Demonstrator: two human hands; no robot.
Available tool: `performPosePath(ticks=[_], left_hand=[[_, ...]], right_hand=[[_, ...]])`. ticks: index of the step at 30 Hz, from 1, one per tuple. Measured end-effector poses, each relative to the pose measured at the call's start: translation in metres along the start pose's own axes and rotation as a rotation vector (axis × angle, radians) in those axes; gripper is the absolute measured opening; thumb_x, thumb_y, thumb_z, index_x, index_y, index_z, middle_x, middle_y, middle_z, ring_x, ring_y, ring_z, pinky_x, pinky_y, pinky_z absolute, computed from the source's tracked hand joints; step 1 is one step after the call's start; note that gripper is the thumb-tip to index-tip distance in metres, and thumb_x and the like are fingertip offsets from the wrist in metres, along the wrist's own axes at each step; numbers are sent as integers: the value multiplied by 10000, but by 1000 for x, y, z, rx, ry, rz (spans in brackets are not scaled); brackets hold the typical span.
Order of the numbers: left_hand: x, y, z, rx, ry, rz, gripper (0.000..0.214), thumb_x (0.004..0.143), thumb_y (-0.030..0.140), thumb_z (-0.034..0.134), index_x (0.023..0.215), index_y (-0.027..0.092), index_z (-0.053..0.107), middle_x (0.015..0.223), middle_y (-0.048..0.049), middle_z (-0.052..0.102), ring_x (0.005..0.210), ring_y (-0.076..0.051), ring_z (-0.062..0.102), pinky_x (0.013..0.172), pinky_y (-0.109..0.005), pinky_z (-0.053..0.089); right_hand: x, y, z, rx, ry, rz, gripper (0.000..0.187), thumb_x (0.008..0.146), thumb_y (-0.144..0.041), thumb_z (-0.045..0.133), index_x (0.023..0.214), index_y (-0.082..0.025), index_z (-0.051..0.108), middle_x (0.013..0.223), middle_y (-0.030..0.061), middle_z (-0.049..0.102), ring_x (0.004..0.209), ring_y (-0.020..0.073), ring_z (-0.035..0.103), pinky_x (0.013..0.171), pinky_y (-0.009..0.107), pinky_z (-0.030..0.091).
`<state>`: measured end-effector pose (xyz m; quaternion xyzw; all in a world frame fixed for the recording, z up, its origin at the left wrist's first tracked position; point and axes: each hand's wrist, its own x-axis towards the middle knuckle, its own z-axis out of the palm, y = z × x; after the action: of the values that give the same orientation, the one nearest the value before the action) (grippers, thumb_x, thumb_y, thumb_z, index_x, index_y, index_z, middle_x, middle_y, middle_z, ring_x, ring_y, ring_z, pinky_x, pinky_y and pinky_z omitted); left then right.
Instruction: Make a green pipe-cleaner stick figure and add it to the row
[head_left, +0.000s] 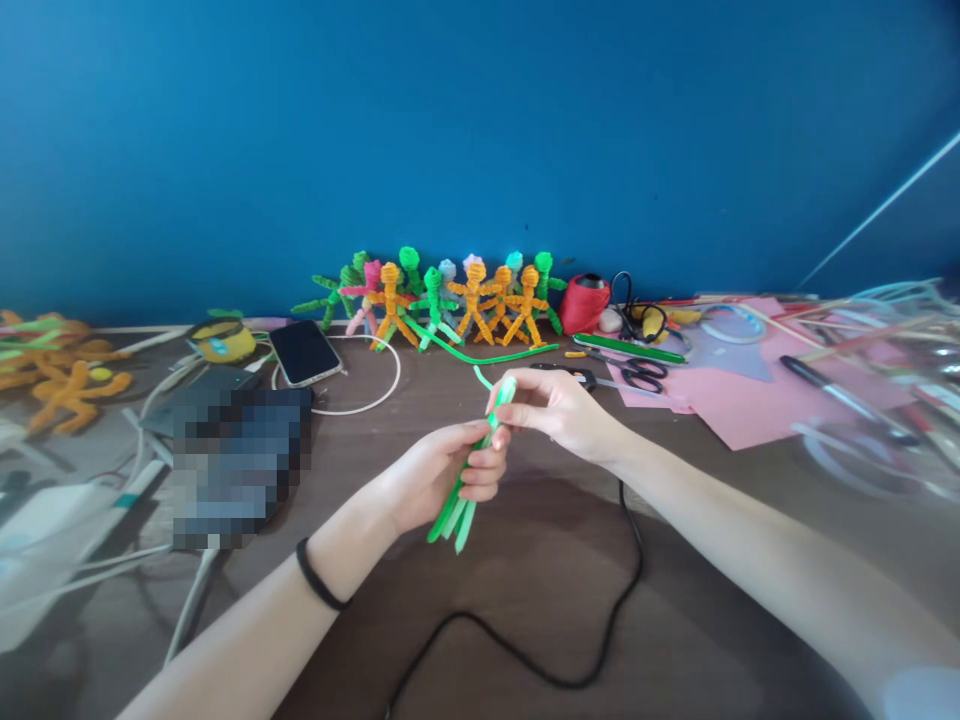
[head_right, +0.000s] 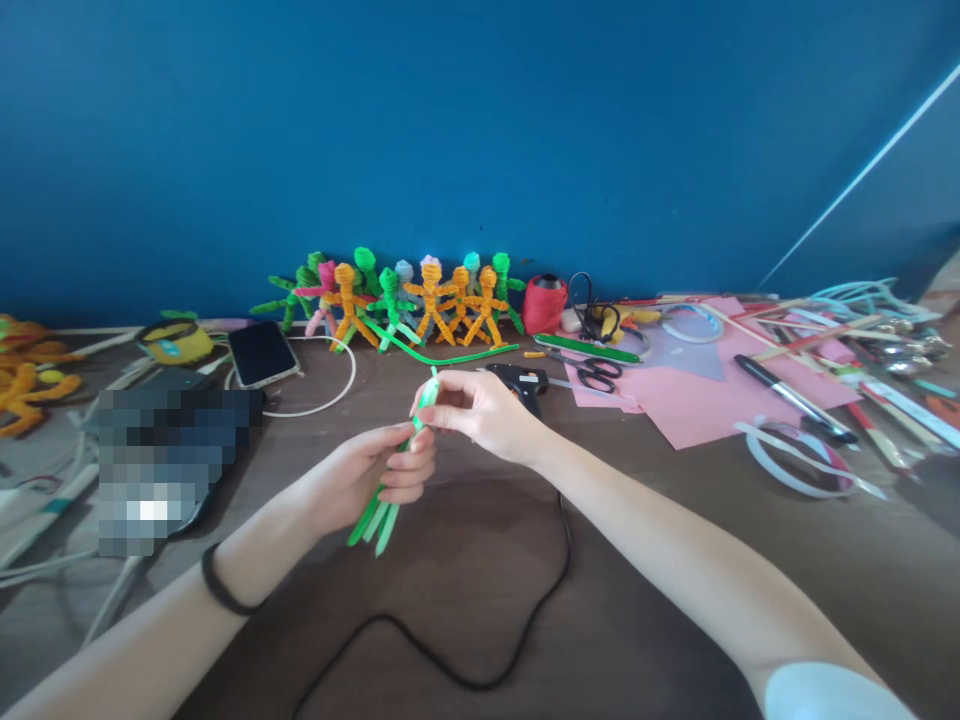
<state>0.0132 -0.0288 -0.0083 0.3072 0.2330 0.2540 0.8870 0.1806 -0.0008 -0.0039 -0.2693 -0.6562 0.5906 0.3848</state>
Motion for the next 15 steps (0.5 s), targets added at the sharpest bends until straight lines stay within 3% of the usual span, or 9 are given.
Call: performPosePath(ticks=[15], left_hand=[[2, -4, -3, 202, 104, 72, 202, 859, 272, 390, 703, 155, 442, 527, 78, 237, 408, -33, 168, 373, -143, 148]], right_hand=[[1, 6, 4, -14, -24, 12, 249, 730, -380, 638, 744, -156, 530, 626, -11, 592, 586, 118, 594, 633, 282, 461]])
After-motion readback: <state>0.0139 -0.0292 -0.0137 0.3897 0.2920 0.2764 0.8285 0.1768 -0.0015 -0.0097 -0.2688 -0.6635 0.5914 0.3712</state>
